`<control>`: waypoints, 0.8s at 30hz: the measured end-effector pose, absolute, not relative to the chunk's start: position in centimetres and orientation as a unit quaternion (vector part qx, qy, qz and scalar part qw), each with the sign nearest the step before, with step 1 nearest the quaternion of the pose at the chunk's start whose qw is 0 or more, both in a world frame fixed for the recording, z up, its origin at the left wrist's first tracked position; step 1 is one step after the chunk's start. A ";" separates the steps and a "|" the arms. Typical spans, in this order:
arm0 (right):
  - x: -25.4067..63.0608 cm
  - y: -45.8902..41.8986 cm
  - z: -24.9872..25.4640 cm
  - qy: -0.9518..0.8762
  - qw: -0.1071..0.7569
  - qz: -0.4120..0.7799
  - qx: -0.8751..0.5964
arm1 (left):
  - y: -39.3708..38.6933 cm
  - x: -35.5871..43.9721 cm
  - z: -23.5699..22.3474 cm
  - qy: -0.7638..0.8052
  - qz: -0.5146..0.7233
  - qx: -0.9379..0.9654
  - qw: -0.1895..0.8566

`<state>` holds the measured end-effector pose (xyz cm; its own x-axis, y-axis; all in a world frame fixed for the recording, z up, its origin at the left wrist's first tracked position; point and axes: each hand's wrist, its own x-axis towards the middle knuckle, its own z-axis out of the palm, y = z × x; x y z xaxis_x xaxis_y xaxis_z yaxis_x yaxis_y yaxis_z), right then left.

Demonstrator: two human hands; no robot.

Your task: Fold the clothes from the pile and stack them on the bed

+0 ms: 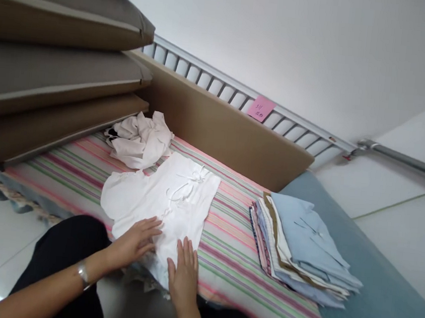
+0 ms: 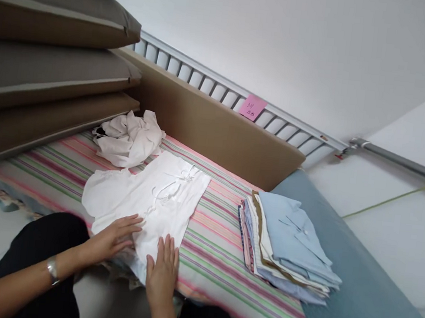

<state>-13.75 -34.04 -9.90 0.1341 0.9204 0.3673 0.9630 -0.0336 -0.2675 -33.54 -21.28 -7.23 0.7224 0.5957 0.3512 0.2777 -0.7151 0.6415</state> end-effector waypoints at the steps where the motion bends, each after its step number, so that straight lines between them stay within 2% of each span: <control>1: -13.9 -34.6 -9.8 -0.652 0.252 -0.018 -0.715 | -21.7 -34.9 -7.6 0.278 0.296 0.867 0.288; 4: -13.7 -36.0 -9.5 -0.584 0.377 0.066 -0.716 | -22.9 -37.8 -8.3 0.382 0.333 0.800 0.320; 7: -12.6 -37.6 -9.5 -0.413 0.522 0.161 -0.729 | -24.9 -38.7 -8.7 0.449 0.350 0.728 0.381; 9: -11.7 -38.6 -9.6 -0.297 0.576 0.251 -0.719 | -26.9 -38.4 -9.3 0.458 0.336 0.698 0.436; 13: -11.2 -39.6 -9.5 -0.177 0.594 0.391 -0.681 | -30.9 -36.7 -12.2 0.450 0.239 0.661 0.552; 17: -12.7 -38.7 -9.8 -0.149 0.561 0.435 -0.688 | -32.0 -35.1 -15.1 0.476 0.105 0.582 0.651; 24: -13.8 -38.0 -10.5 -0.157 0.561 0.477 -0.657 | -31.3 -35.1 -15.2 0.487 0.039 0.545 0.682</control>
<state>-13.81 -38.03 -10.47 0.4949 0.7422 -0.4519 -0.3303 -0.3204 -0.8878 -35.09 -31.28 -15.20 0.5222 0.5837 -0.6218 0.4778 0.4037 0.7802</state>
